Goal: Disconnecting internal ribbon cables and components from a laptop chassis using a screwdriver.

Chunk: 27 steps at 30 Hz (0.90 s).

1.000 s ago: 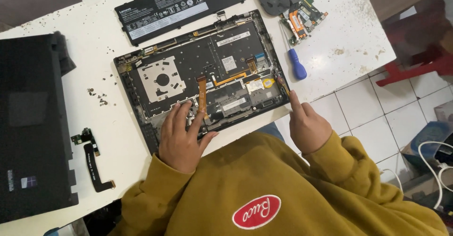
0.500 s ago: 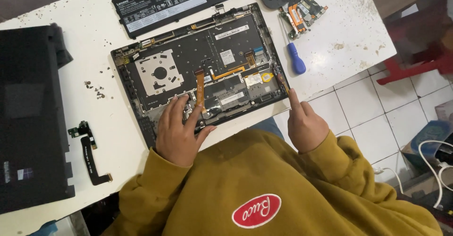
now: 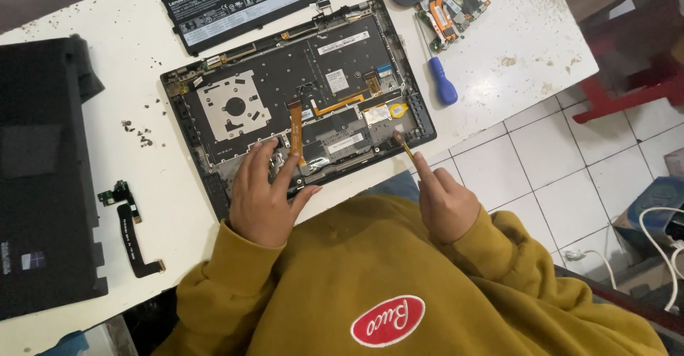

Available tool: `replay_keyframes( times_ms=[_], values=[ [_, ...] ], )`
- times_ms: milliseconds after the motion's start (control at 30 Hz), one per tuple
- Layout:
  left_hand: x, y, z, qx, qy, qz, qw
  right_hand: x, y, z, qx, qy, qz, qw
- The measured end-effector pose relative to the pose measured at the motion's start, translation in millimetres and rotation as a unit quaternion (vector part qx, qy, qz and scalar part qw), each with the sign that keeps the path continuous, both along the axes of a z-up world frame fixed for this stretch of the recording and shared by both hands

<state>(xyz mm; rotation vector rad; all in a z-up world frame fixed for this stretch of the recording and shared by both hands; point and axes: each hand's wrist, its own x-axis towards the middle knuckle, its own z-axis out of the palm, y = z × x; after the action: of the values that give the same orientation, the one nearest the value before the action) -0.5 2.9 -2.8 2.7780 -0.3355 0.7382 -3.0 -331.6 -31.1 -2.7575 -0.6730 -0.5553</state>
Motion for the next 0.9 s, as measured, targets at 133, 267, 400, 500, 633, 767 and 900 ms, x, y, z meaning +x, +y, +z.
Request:
replay_keyframes(
  times_ms=[133, 267, 400, 500, 633, 767, 900],
  values=[
    [0.5, -0.4, -0.9, -0.005, -0.003, 0.004, 1.000, 7.5, -5.7, 10.5, 0.000, -0.014, -0.030, 0.999],
    [-0.9, -0.9, -0.8, 0.001, -0.001, 0.007, 1.000, 2.1, -2.0, -0.2, 0.031, 0.005, -0.001, 1.000],
    [-0.6, -1.0, 0.9, 0.002, -0.002, 0.005, 1.000, 15.6, 2.2, 18.3, 0.016, 0.036, -0.019, 0.999],
    [-0.3, -1.1, -0.3, 0.006, -0.006, 0.007, 1.000, 20.6, 20.6, 31.5, -0.015, 0.053, 0.008, 0.998],
    [-1.4, -1.6, -0.5, 0.005, -0.005, 0.011, 1.000, 27.8, 20.5, 41.2, -0.033, 0.064, 0.014, 0.997],
    [-1.2, -1.4, -0.6, 0.001, -0.004, 0.011, 1.000, 36.0, 17.1, 55.5, -0.076, 0.070, 0.006, 0.995],
    [0.2, -1.9, 0.1, 0.006, -0.006, 0.010, 1.000, 51.7, 0.8, 54.8, -0.088, 0.056, -0.015, 0.994]
  ],
)
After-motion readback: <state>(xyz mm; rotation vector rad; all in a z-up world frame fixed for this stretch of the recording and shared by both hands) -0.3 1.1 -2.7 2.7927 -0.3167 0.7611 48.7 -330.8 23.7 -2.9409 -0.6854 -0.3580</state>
